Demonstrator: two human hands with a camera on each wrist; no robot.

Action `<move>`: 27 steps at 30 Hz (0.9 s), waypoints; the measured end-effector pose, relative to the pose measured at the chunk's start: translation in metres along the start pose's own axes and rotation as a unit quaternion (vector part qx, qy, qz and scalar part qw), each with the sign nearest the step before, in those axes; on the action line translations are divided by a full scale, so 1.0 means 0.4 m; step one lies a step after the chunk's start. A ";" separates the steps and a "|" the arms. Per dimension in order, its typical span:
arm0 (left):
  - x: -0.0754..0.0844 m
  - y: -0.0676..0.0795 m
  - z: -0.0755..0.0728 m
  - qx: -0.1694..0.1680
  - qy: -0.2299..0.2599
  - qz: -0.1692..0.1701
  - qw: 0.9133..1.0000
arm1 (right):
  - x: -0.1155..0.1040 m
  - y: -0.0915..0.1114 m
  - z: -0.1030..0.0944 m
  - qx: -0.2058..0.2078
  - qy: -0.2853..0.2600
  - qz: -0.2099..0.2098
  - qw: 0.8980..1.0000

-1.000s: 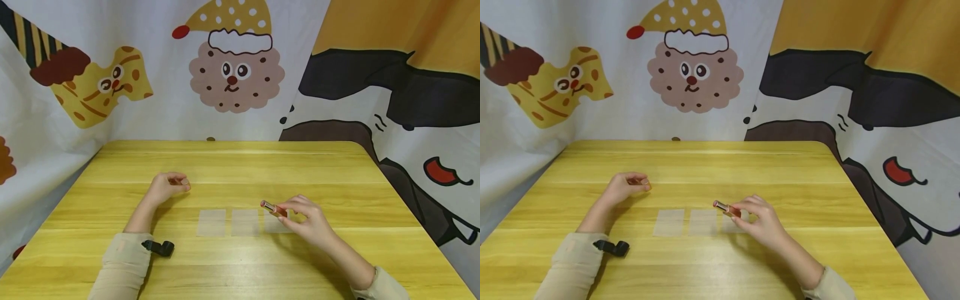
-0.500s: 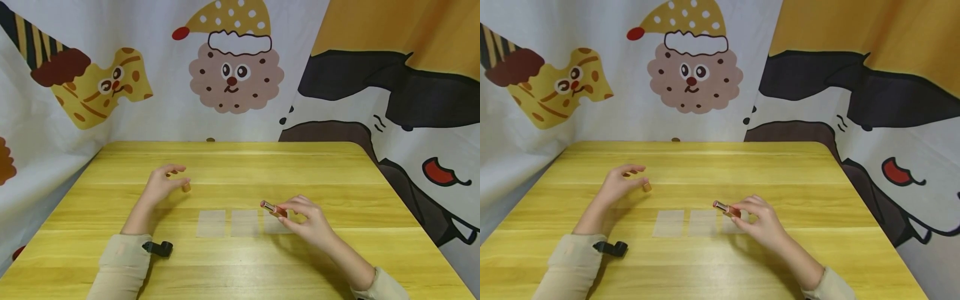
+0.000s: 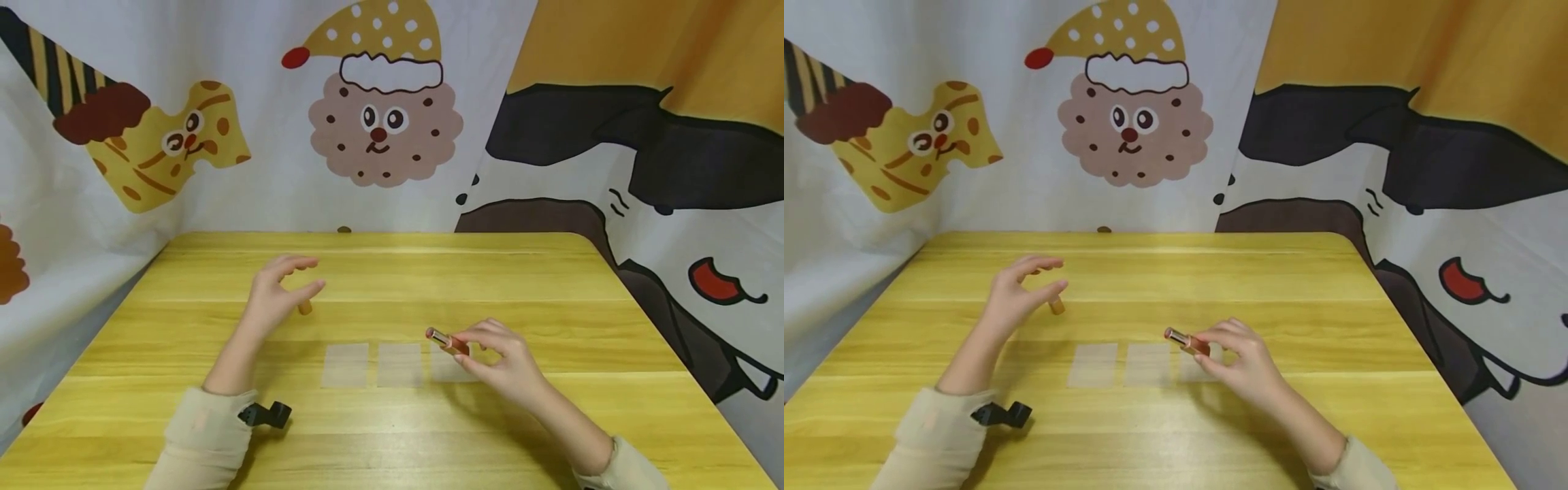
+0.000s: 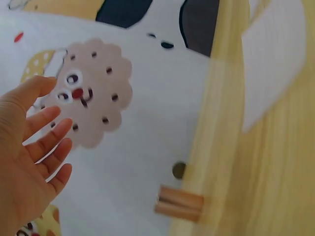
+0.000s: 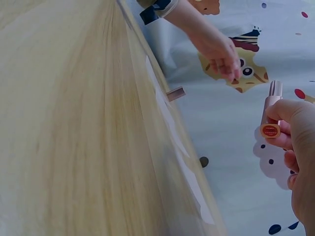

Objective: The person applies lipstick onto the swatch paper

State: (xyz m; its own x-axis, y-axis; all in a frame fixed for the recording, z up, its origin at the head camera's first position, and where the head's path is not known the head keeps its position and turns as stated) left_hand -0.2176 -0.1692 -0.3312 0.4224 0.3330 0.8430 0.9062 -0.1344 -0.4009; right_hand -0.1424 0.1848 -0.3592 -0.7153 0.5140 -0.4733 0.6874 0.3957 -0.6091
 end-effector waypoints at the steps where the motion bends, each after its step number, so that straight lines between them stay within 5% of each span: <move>1: 0.011 0.002 0.006 -0.001 0.002 0.012 1.000 | 0.000 0.000 0.000 0.000 0.000 0.000 1.000; 8: 0.075 0.015 0.055 -0.019 0.036 0.095 0.995 | -0.006 -0.002 -0.002 0.001 -0.005 -0.005 1.000; 19: 0.119 0.040 0.143 -0.078 0.130 0.105 0.983 | -0.004 0.001 0.001 0.004 -0.009 0.002 1.000; 27: 0.123 0.062 0.197 -0.103 0.176 0.078 0.976 | -0.009 -0.001 0.005 0.016 -0.017 -0.011 1.000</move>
State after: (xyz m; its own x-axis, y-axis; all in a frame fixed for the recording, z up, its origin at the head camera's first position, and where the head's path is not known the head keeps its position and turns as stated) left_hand -0.1760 -0.0826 -0.3277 0.5041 -0.0428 0.8626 0.7992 -0.3556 -0.4847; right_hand -0.1404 0.1814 -0.3586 -0.7348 0.4787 -0.4806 0.6671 0.3817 -0.6398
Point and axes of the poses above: each hand's wrist, its own y-axis away from the middle knuckle, its own z-axis out of the palm, x = y × z, the point moved 4 cm from there along -y, towards the middle knuckle, and after that the axes turned 9 degrees about y, right-handed, at the moved point
